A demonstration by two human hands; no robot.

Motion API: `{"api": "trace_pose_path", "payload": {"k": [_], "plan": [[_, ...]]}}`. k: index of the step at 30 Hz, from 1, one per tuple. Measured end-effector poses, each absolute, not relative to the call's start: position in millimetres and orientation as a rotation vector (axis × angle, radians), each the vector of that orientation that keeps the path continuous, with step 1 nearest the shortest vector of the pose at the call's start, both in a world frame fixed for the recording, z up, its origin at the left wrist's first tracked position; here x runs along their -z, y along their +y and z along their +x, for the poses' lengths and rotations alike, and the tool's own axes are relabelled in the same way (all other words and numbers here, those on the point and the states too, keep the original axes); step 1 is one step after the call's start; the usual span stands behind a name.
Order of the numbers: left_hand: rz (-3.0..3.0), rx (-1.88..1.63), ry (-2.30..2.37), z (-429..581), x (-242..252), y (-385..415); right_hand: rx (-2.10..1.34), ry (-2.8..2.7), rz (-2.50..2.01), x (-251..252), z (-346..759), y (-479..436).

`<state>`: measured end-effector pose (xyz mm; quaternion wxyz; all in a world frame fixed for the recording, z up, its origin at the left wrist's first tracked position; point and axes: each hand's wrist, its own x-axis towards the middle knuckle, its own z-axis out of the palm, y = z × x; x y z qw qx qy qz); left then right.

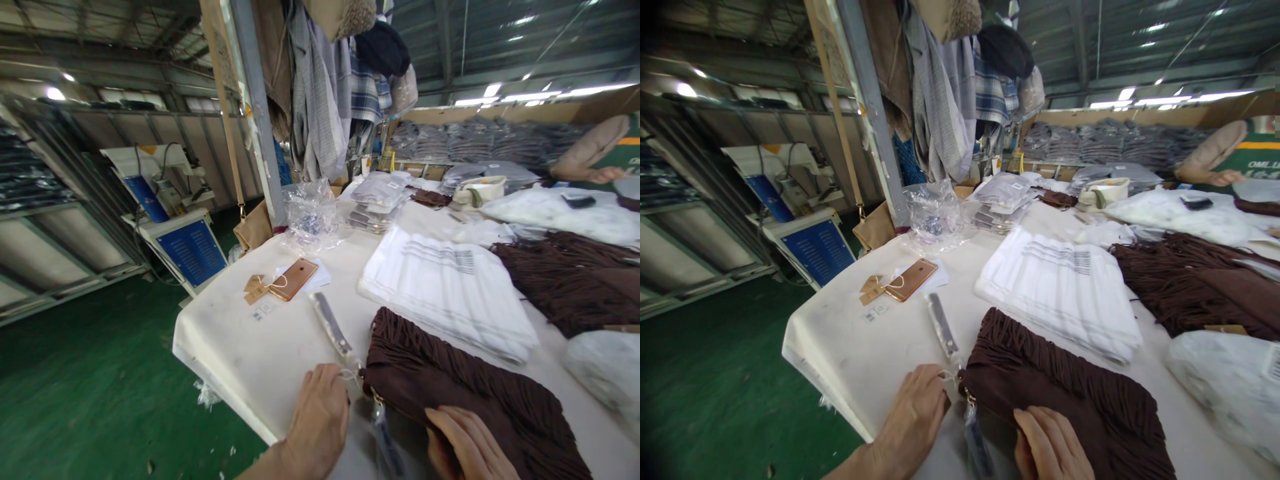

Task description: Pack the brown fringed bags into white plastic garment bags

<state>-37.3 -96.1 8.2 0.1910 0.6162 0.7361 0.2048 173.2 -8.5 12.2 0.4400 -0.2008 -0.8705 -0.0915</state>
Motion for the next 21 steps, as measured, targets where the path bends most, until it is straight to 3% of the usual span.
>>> {"api": "trace_pose_path", "payload": {"k": [7, 21], "plan": [[1.297, -0.759, 1.780, -14.4, -22.3, -67.1, 0.167, -2.162, -0.499, -13.7, 174.3, -6.7], [1.075, -1.091, 1.805, 14.3, -6.3, -41.6, 0.129, -2.175, -0.524, -19.1, 171.5, -5.1]]}}
